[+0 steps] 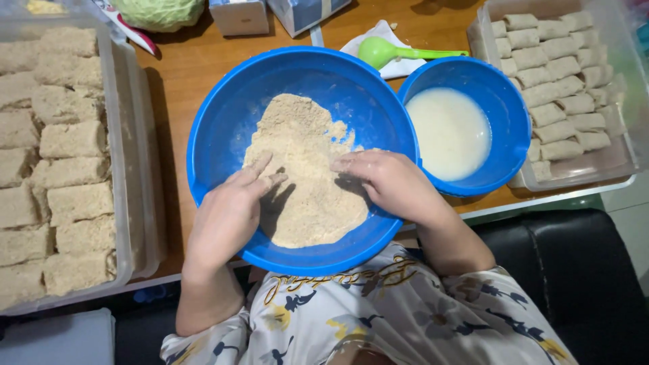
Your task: Dipping pastry rolls in liquid and coating them in breadcrumbs.
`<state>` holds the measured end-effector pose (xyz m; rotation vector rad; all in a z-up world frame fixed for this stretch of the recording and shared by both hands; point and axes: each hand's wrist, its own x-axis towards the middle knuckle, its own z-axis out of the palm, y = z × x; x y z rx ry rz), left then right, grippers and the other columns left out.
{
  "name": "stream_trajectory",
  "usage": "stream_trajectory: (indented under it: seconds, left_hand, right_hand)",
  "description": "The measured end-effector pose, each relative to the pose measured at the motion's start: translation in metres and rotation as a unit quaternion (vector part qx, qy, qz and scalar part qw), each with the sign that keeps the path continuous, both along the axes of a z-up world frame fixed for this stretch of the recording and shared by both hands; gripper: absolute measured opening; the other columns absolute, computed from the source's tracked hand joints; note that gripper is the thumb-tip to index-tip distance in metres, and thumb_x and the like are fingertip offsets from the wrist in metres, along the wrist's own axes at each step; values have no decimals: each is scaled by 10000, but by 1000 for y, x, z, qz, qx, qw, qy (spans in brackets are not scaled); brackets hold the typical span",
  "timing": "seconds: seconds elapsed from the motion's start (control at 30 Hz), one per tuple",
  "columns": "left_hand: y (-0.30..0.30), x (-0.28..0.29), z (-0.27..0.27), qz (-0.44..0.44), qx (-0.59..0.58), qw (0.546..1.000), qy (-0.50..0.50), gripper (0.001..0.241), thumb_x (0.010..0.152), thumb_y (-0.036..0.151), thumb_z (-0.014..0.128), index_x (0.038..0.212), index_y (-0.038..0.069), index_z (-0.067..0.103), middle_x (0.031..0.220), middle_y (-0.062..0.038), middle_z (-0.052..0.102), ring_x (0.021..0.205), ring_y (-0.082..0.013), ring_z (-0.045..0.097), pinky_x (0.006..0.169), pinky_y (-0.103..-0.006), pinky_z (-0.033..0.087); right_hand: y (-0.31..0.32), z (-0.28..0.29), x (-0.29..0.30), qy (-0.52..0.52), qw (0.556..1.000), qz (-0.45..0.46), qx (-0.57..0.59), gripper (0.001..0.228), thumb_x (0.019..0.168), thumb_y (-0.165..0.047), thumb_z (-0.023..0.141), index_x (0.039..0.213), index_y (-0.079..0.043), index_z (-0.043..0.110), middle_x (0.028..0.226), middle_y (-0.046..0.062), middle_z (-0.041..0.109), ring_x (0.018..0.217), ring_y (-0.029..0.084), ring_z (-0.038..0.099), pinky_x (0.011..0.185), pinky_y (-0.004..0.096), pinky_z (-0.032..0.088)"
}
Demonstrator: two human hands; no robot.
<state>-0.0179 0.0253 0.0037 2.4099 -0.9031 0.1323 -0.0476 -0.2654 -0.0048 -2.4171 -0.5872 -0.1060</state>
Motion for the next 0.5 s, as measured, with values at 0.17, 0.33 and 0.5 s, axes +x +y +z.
stream_trajectory:
  seconds: [0.17, 0.33, 0.5]
  left_hand:
    - [-6, -1, 10, 46, 27, 992, 110, 271, 870, 173, 698, 1124, 143, 786, 1089, -106, 763, 954, -314, 723, 768, -411, 571]
    - [-4, -1, 3, 61, 19, 988, 141, 217, 937, 289, 680, 924, 123, 819, 1039, -64, 786, 910, -275, 745, 724, -373, 578]
    - [-6, 0, 6, 76, 40, 988, 130, 295, 958, 325, 677, 857, 75, 796, 1036, -66, 782, 890, -291, 737, 693, -390, 572]
  right_hand:
    - [3, 9, 1, 56, 998, -4, -29, 265, 910, -193, 688, 1151, -121, 771, 1008, 138, 762, 915, 336, 722, 804, 440, 562]
    - [-1, 4, 1, 79, 996, -2, -34, 168, 930, -221, 686, 1033, -124, 778, 971, 109, 778, 898, 327, 731, 803, 434, 568]
    - [1, 5, 2, 95, 994, -42, -37, 266, 930, -162, 661, 1170, -112, 762, 987, 151, 747, 920, 345, 719, 811, 442, 560]
